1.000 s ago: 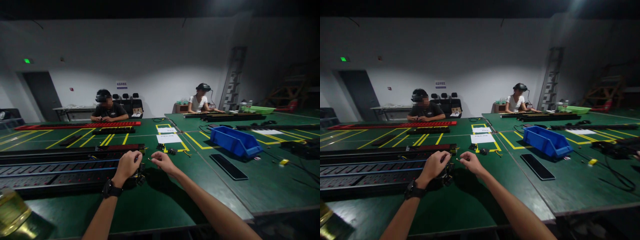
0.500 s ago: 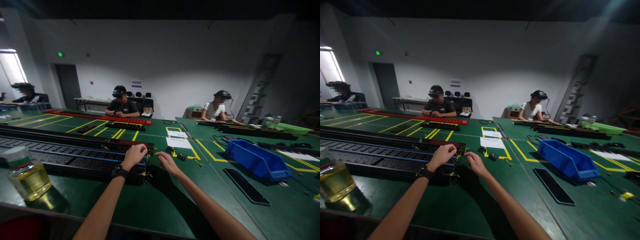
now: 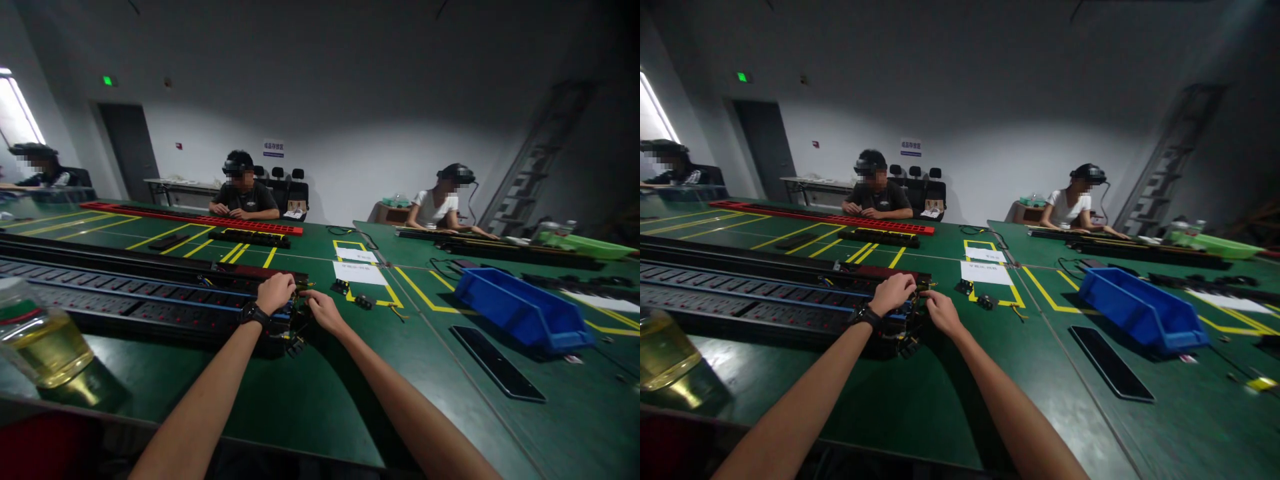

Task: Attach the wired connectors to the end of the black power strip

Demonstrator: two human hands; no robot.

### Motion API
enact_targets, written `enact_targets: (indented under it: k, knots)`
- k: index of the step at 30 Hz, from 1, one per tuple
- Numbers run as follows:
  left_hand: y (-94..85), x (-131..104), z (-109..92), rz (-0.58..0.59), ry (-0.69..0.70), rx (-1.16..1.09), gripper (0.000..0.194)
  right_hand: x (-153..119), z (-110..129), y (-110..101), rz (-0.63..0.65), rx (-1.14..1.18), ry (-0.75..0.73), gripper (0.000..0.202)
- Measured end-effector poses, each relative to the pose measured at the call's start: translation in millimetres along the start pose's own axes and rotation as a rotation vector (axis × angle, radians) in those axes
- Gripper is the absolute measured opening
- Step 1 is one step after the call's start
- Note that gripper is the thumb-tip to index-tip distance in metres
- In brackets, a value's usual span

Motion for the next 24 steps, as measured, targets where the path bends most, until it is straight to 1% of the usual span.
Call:
enact_targets:
  k: [6,10,13,20,24]
  knots:
    - [2.4,0.4,-2.7,-0.008,-0.072,0.001,0.028,0.0,5.7,1.4,0.018,0.055,0.076,0.045]
    - [5.0,2.0,-2.9,-0.029,-0.129,-0.006,0.028,-0.6,7.6,3.1,0.024,0.105,0.100,0.046]
    - [6.3,2.8,-1.7,-0.044,-0.144,-0.005,0.028,-1.1,8.3,2.5,0.021,0.124,0.108,0.045]
    - [8.3,2.8,1.1,-0.045,-0.057,-0.009,0.028,-0.4,7.2,1.2,0.005,0.171,0.122,0.041]
    - [10.4,4.2,4.3,-0.058,-0.049,-0.022,0.030,0.5,5.8,2.4,0.004,0.174,0.130,0.042]
Point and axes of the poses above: each hand's wrist, its own x-axis towards the middle knuckle, its own y-axis out of the palm, z = x × y, the point moved 2 cm from there along x, towards the middle knuckle, and after that the axes turned 4 degrees about -x, right-handed, at the moved point
